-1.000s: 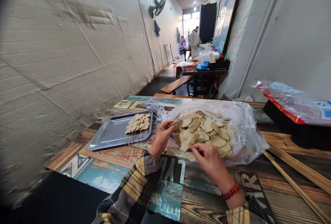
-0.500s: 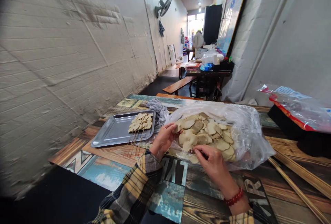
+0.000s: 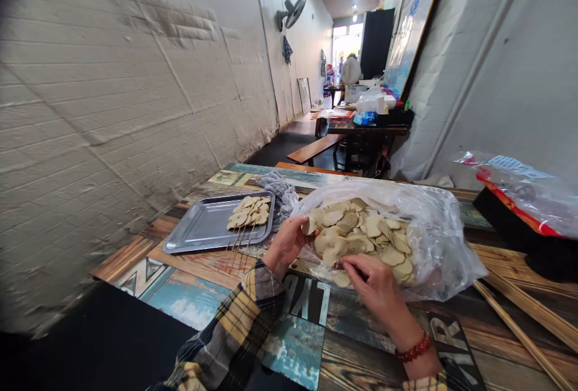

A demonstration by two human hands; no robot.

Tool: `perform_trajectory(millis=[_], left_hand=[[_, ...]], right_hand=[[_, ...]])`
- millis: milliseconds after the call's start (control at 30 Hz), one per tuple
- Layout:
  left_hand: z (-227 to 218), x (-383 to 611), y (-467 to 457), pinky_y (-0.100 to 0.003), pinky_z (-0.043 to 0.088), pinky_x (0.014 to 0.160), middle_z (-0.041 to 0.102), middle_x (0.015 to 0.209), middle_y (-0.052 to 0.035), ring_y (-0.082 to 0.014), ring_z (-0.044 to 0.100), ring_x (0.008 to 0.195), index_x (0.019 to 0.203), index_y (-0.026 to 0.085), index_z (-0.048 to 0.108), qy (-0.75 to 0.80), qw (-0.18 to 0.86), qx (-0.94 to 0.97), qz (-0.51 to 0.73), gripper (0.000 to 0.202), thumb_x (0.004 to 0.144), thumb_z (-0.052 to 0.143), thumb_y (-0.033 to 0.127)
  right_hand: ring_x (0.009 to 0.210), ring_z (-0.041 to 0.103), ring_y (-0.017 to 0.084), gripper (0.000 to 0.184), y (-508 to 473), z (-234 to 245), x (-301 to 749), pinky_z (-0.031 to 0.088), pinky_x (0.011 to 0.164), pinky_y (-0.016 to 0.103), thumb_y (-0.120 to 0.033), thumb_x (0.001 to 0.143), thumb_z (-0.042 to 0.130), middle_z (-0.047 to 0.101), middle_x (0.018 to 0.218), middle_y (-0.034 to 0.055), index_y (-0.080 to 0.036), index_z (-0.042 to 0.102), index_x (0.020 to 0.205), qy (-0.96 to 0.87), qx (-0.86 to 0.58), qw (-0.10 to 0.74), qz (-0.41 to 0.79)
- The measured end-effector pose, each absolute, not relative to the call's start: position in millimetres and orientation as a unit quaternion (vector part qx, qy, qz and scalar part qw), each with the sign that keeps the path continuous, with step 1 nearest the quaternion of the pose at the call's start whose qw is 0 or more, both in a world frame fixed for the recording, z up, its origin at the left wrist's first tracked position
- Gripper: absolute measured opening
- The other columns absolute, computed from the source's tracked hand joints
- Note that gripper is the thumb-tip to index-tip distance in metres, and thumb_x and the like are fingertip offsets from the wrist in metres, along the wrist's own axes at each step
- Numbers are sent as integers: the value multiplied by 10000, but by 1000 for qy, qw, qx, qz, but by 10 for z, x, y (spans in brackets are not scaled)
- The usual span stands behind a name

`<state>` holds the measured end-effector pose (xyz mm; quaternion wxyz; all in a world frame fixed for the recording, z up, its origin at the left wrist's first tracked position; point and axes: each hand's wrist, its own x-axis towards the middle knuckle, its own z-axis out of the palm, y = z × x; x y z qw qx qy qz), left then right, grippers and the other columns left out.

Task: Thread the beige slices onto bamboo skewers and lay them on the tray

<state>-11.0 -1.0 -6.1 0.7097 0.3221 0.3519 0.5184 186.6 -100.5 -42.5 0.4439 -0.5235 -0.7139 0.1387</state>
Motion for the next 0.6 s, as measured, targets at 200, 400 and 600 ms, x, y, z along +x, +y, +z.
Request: perform_trajectory(millis=[200, 400, 600], left_hand=[[-65, -128, 2, -249, 495, 575, 625, 643, -6, -110, 540, 604, 635, 146, 659, 361, 716, 342, 490, 290, 543, 850, 344], [-95, -134, 11, -236, 434, 530, 560, 599, 14, -95, 478, 580, 592, 143, 633, 360, 714, 355, 485, 312, 530, 860, 347], [-79, -140, -14, -231, 407, 538, 532, 578, 22, -79, 440, 555, 568, 141, 627, 348, 719, 377, 469, 290, 566, 845, 333]], right_hand=[[809, 763, 245, 308, -1001, -444, 1917, 607, 773, 355, -380, 974, 549, 808, 879, 75, -216, 801, 907, -724, -514, 437, 143], [804, 765, 248, 307, -985, -466, 1934, 612, 756, 359, -384, 971, 557, 810, 876, 74, -218, 809, 910, -727, -512, 437, 139], [822, 766, 254, 301, -977, -452, 1917, 615, 765, 367, -378, 962, 564, 814, 894, 82, -216, 810, 902, -722, -511, 445, 145]])
